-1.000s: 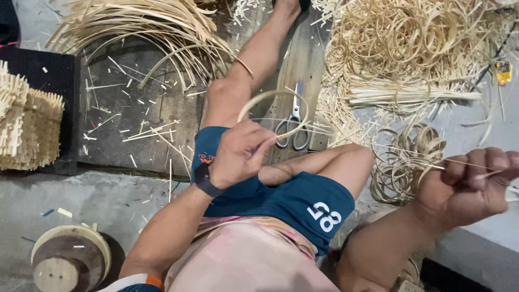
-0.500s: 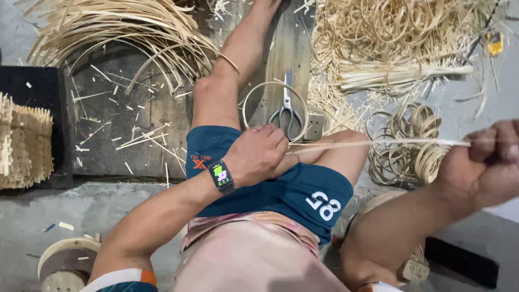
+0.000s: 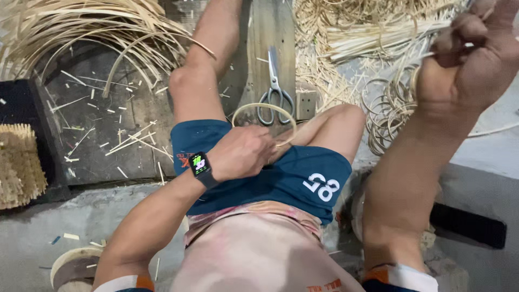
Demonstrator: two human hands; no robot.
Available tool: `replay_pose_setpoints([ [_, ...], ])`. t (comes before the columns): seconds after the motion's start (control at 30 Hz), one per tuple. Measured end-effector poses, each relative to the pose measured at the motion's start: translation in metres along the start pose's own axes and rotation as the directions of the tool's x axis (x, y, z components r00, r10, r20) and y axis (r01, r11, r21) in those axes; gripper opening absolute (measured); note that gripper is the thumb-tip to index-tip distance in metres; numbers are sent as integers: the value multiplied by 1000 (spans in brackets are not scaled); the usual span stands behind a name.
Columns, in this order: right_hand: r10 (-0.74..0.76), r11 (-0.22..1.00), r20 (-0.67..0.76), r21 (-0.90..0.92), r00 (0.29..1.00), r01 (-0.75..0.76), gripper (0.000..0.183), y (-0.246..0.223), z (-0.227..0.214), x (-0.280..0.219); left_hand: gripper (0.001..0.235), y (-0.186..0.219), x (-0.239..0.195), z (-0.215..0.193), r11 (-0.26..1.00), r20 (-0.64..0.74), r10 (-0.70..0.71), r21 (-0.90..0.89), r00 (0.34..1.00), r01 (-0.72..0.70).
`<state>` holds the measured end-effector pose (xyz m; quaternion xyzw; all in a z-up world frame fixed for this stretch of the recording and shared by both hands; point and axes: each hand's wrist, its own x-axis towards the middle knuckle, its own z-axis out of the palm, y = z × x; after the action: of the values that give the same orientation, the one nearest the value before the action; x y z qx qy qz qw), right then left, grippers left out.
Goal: The person sits on the floor and weaves thin bamboo strips around a circular bamboo ring to form a basket rim. They use scissors to trim excess material and tie off the ends, then place the finished rim aside.
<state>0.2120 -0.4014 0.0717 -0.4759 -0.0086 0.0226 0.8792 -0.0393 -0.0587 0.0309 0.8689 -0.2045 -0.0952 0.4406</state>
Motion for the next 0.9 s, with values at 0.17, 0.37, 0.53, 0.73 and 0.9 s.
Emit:
replay_pose_setpoints([
  [0.17,-62,991,-25,-124,998,58,15,-23,-9,-23,10,-12,-4,19,998,-88,-65,-22,994,63],
  [0.37,-172,679,14,-723,985,129,18,-37,-6,-50,10,0,-25,4,791,-214,-316,-597,924,132],
  [0.53,37,466,550,-748,834,473,26,15,63,-98,11,10,-17,-18,853,-270,-254,-515,929,83],
  [0.73,237,455,664,-721,709,523,35,60,102,-139,9,19,-16,-24,883,-261,-194,-467,946,52],
  [0.9,217,432,724,-673,655,601,32,46,131,-136,7,26,-12,-25,972,-299,-116,-231,947,47],
])
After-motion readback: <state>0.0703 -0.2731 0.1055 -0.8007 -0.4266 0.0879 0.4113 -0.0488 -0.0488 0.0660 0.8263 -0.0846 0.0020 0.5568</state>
